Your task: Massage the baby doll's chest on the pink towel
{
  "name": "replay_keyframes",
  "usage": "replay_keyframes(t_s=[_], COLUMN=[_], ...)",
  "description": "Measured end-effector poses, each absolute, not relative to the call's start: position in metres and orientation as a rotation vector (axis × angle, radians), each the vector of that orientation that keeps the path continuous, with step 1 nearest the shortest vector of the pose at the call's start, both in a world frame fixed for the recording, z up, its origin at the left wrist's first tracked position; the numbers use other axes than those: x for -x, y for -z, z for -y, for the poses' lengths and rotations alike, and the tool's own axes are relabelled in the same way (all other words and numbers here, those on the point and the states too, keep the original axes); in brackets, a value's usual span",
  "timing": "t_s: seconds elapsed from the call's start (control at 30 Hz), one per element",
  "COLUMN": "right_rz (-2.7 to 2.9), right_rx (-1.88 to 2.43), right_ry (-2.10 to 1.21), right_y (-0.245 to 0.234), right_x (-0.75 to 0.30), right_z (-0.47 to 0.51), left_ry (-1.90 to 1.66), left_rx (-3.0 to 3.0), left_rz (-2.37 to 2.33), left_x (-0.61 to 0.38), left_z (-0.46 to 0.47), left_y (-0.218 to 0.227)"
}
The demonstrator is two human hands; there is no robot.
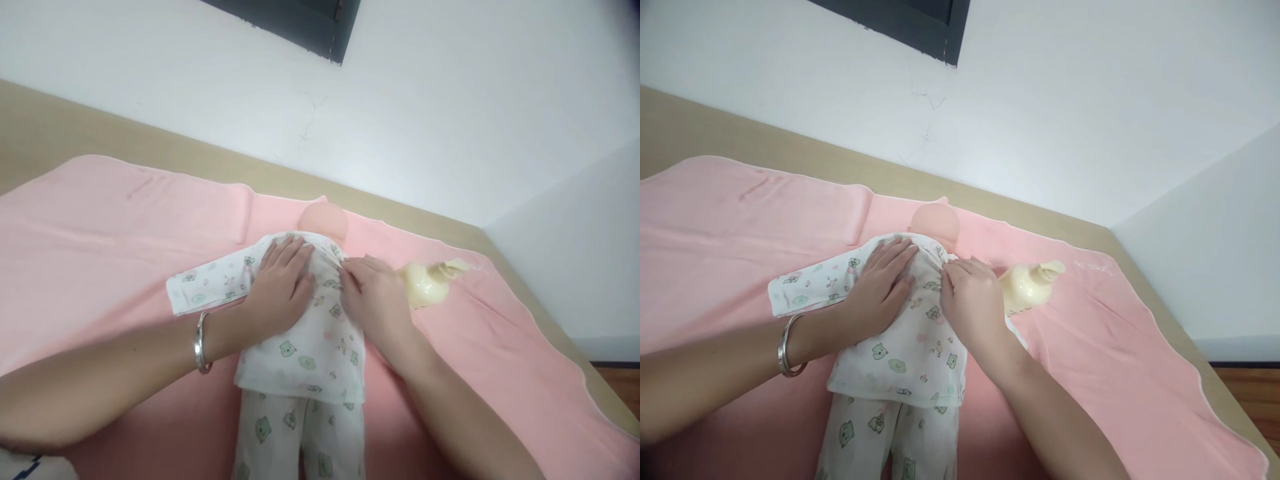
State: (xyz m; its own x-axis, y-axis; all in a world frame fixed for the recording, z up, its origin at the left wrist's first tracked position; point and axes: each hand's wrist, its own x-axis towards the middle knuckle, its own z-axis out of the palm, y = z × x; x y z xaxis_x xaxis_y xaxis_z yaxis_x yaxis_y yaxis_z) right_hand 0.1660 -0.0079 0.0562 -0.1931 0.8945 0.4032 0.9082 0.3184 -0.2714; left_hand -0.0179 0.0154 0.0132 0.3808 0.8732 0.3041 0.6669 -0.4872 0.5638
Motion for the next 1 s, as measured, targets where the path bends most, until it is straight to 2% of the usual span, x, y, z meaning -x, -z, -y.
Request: replay_keyframes(t_s=[0.17, 0.27, 0.4, 0.53, 0.73, 1.0], right_rz=[2.206, 2.264, 2.225, 2.046, 2.28, 2.492], right_rx=[1.449, 1.471, 1.599, 1.706, 1.709, 1.792], right_ry=[0.103, 0.044, -0.192, -0.468, -0.292, -0.029], right_y=[-0.058, -0.064, -0.071, -0.073, -0.074, -0.078], right_x=[-0.164, -0.165, -0.167, -0.169, -0.179, -0.189], right_z=[0.023, 0.023, 0.012, 0.001, -0.002, -0.005], left_ry=[-0.967, -0.921, -0.725, -0.704, -0.937, -1.02], left_rx=[-2.454, -2.519, -2.471, -2.487, -2.6, -2.781], left_rz=[-1.316, -1.267, -1.188, -1.233, -1.097, -0.74], left_x=[0.017, 0.015, 0.012, 0.01, 0.006, 0.004], left_z=[-0.016, -0.022, -0.031, -0.028, -0.004, -0.003], left_y=[-0.016, -0.026, -0.042, -0.045, -0.033, -0.029])
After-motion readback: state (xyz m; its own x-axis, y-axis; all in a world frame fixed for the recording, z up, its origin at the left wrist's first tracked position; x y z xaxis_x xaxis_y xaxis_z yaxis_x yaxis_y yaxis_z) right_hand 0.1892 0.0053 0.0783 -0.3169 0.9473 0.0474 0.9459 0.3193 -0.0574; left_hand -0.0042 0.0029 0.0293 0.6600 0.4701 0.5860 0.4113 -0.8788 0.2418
